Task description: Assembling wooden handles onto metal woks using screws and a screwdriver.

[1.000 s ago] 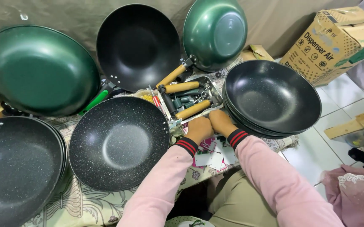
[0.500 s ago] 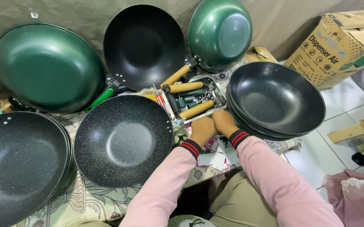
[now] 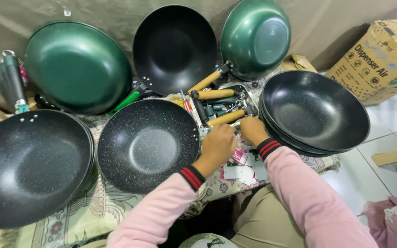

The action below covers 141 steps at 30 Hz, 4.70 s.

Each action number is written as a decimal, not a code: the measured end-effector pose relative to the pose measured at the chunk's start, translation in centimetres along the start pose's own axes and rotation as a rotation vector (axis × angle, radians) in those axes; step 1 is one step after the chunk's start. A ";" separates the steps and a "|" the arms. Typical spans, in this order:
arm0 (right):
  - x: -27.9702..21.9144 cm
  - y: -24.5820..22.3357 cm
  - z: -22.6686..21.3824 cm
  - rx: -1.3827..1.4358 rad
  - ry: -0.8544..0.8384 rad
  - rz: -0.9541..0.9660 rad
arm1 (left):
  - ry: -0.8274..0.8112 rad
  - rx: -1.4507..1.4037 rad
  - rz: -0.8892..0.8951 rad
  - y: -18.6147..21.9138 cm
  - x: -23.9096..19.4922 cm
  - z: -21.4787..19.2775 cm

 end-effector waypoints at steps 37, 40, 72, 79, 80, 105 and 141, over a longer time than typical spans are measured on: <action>-2.1 -11.3 -14.2 0.426 0.312 -0.079 | -0.075 -0.695 -1.063 -13.7 -6.4 -3.6; -2.4 -12.3 -13.6 0.652 0.369 -0.111 | 0.026 -0.856 -1.052 -13.4 -5.4 -7.2; -6.1 -22.1 -16.6 1.171 0.521 -0.708 | 0.153 -1.214 -1.056 -13.0 -6.8 -13.5; -5.5 -22.0 -14.9 1.191 0.490 -0.628 | 0.145 -1.207 -1.052 -13.0 -6.8 -13.4; -5.3 -22.0 -14.5 1.237 0.443 -0.585 | 0.154 -1.209 -1.046 -13.1 -6.9 -13.4; -6.1 -22.3 -15.1 1.441 0.280 -0.443 | 0.192 -1.252 -1.059 -12.7 -6.2 -14.2; -7.1 -22.7 -16.1 1.112 0.599 -0.590 | 0.158 -1.246 -1.046 -12.7 -6.7 -13.7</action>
Point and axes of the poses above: each hand's wrist, its own x-axis towards the middle knuckle, its own z-axis out of the palm, y = z × x, the point moved 6 cm from there along x, towards the middle knuckle, and after that the axes turned 2 degrees about -z, right-handed, at the moved point
